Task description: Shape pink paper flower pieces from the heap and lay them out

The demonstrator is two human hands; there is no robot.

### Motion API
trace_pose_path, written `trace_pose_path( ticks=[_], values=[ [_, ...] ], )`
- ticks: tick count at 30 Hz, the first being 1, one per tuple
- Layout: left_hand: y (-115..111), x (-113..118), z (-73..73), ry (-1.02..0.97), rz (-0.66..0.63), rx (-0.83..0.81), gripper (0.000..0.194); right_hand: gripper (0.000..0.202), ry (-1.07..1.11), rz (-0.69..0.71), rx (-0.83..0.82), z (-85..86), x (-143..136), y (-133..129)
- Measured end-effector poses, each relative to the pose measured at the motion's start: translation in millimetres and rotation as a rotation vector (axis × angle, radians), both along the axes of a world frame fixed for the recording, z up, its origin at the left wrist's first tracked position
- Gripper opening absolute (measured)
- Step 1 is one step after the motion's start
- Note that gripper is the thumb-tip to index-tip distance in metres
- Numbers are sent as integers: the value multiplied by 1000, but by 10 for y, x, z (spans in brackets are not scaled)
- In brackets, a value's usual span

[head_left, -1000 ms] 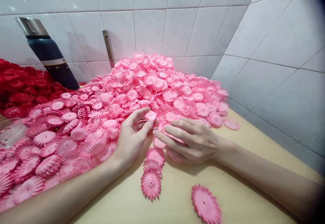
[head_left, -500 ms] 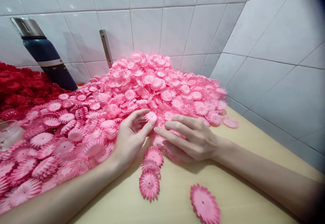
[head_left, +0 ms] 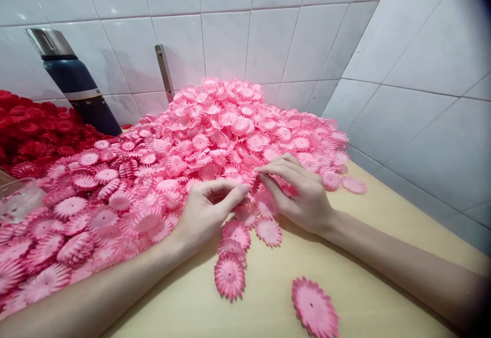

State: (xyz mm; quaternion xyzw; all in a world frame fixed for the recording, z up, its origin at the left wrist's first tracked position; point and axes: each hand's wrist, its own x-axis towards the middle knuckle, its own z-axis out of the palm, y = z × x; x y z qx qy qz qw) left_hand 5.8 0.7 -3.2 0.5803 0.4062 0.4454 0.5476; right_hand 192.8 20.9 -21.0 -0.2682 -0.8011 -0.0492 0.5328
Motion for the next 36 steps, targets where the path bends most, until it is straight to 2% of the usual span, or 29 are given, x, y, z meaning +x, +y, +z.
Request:
trace_pose_path(
  ticks=[3, 6, 9, 12, 16, 19, 26, 36],
  values=[
    [-10, 11, 15, -55, 22, -26, 18, 23, 22, 40, -34, 11, -14, -16],
    [-12, 10, 31, -90, 0, -18, 24, 24, 34, 66, -79, 20, -31, -33],
    [0, -5, 29, -82, -16, 6, 30, 20, 77, 14, -128, 31, -44, -64],
    [18, -16, 14, -71, 28, 11, 30, 18, 169, -10, -240, 32, -59, -115],
    [36, -10, -5, -104, 62, -10, 29, 20, 268, 144, -469, 10, -89, -178],
    [37, -3, -8, -126, 51, -33, 33, 24, 294, 205, -555, -5, -105, -191],
    [31, -2, -13, -183, 21, -119, 32, 27, 300, 241, -604, -20, -104, -189],
    [31, -1, -14, -138, 31, -108, 30, 26, 307, 254, -605, -30, -107, -183]
  ],
)
